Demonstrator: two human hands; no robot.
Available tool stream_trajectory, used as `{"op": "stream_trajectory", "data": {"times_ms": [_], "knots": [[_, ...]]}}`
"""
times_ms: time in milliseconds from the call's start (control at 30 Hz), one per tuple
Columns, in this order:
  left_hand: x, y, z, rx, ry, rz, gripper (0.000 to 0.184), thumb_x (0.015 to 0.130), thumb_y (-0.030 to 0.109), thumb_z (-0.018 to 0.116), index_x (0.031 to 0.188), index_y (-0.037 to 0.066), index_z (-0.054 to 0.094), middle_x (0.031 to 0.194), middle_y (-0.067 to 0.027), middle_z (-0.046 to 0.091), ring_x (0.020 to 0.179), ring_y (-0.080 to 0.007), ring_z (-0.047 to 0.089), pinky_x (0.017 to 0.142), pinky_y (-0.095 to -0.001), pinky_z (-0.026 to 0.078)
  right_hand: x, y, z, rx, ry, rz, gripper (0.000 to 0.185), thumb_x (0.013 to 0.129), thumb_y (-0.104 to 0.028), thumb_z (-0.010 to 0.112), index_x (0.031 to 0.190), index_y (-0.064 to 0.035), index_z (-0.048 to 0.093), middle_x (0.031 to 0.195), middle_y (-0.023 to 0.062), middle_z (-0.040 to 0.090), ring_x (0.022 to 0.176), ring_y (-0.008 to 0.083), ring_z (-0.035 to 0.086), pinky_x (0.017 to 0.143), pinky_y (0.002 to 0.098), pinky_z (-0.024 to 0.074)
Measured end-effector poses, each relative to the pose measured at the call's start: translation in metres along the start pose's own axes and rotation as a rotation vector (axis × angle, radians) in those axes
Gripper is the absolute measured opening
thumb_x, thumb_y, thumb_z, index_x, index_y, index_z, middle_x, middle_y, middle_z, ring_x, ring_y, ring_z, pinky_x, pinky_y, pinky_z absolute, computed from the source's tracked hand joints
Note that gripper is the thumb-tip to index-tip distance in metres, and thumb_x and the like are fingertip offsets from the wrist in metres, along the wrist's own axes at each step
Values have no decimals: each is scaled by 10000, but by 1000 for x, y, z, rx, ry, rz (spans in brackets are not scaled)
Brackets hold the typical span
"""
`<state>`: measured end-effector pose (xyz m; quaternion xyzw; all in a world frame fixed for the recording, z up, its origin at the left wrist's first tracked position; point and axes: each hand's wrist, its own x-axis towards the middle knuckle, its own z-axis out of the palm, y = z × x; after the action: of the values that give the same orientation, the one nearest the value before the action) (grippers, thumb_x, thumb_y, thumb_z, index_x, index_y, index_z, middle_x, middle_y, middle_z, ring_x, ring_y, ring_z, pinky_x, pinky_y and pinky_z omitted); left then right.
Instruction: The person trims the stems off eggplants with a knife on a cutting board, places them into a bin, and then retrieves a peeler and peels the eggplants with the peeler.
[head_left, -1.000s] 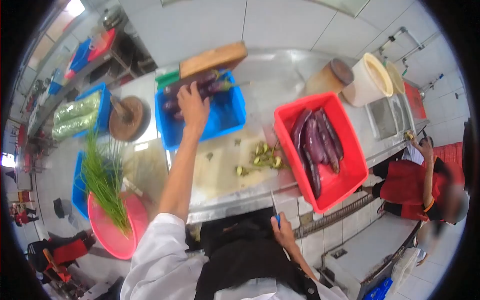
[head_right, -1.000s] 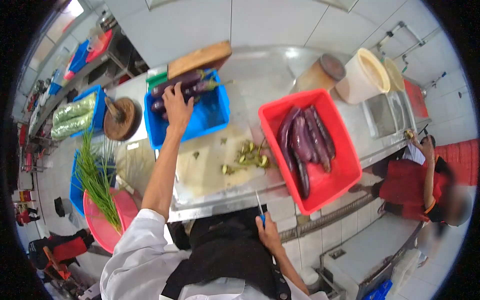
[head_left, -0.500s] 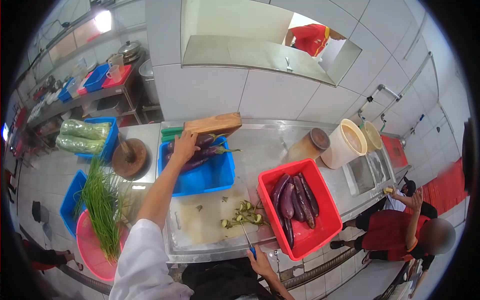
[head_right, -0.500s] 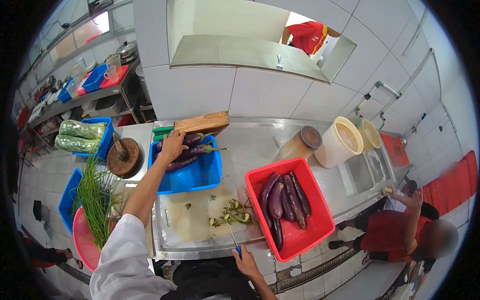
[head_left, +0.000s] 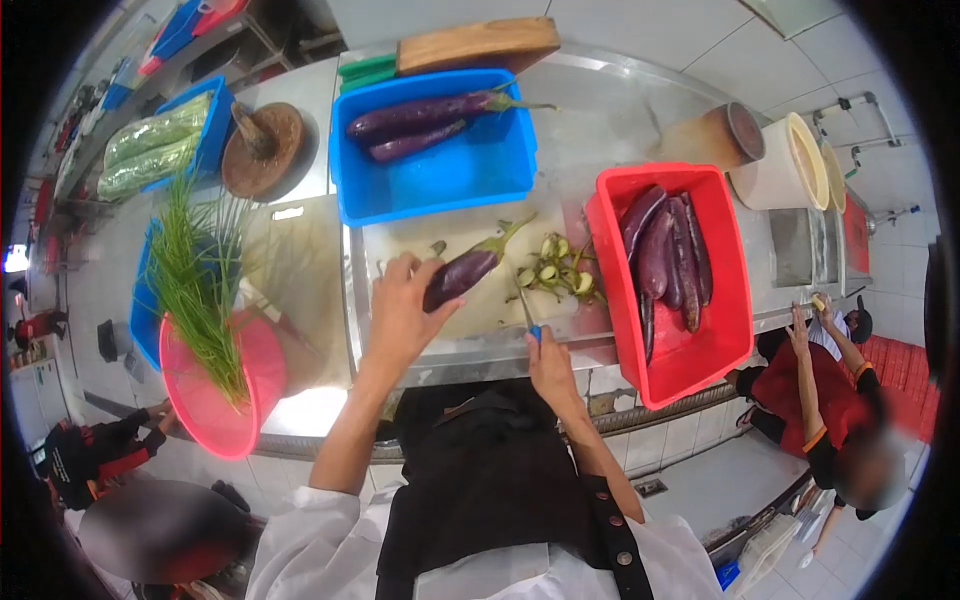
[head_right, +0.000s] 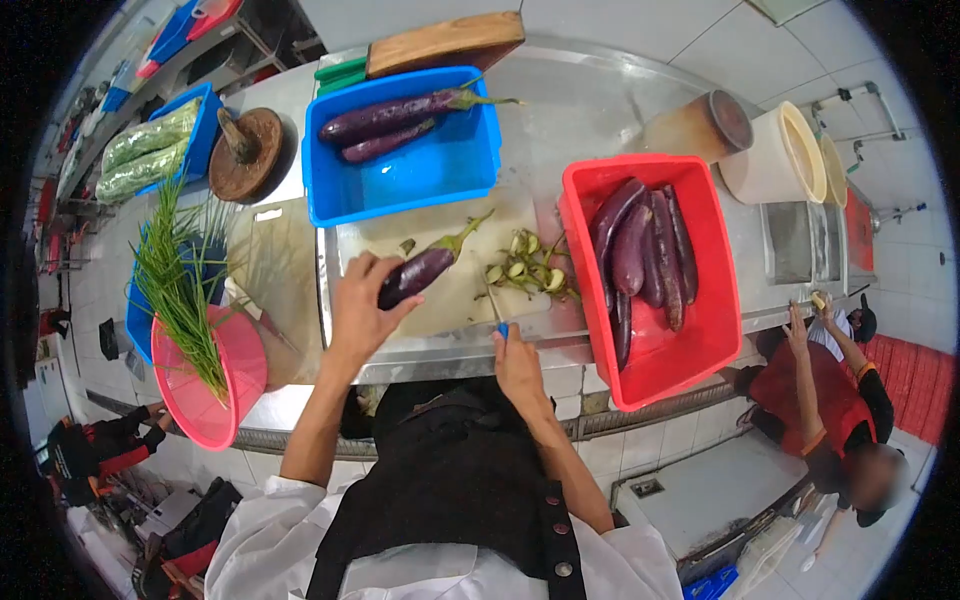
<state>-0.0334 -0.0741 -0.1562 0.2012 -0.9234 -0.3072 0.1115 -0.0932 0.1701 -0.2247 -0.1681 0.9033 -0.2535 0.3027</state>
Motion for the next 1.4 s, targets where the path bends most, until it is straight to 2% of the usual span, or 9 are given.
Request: {"op": "stream_trajectory", "data": {"times_ms": [100,167,333,467,633,767,900,967,1400], "knots": [[-34,-27,44,130,-49,-91,516,675,272,847,1113,90,641,1002,-106,551,942,-293,538,773,-428,406,-3,-2,-6,12,58,-1,289,1020,-260,462,1037,25,504,808,339,606,828,540,574,722,598,429],[-48,-39,63,276,-8,-15,556,678,276,839,1158,106,614,1062,-105,527,983,-285,514,789,-439,369,-10,5,-4,62,108,-26,283,1022,-253,464,1036,28,496,806,333,600,822,542,566,706,594,406],[-56,-27,65,233,-68,-45,535,715,253,802,1179,101,584,1109,-141,532,1048,-332,523,857,-488,381,-45,-27,-24,123,57,112,280,1018,-243,468,1020,37,478,789,331,595,793,529,577,665,574,426],[-54,-39,84,70,-90,25,488,754,241,764,1172,79,574,1130,-127,550,1084,-316,530,894,-475,388,-33,-30,-1,-95,-49,-140,294,1010,-266,472,1069,22,469,767,321,617,741,527,601,649,573,465],[-45,-46,81,-146,53,23,441,727,215,799,1093,49,619,1068,-133,587,1013,-331,570,880,-430,429,-13,-36,9,-221,-59,-186,327,1012,-304,474,1083,15,456,757,295,640,711,504,625,652,577,490],[-49,-59,95,40,-33,100,405,783,293,739,1090,63,609,1055,-122,579,1038,-317,564,874,-445,414,-11,-45,0,-312,-7,-120,327,1025,-332,436,1093,-13,456,708,248,653,681,471,642,602,551,505],[-42,-38,81,77,-11,82,329,712,203,777,985,84,637,953,-84,588,918,-298,572,781,-427,423,-6,-31,15,-329,4,-104,325,1029,-323,430,1123,-12,440,695,258,646,667,469,643,596,560,506],[-39,-34,76,41,-18,91,400,731,202,774,1099,103,656,953,-68,565,944,-278,554,802,-414,405,-11,-32,17,-344,-5,-75,320,1030,-321,427,1115,-12,433,695,259,646,670,471,645,606,561,510],[-34,-27,68,163,-162,125,535,825,185,700,1340,241,571,980,-106,513,963,-282,511,787,-420,385,-4,-37,6,-185,-43,-53,245,1023,-219,468,991,21,434,639,284,590,647,506,600,557,570,457]]}}
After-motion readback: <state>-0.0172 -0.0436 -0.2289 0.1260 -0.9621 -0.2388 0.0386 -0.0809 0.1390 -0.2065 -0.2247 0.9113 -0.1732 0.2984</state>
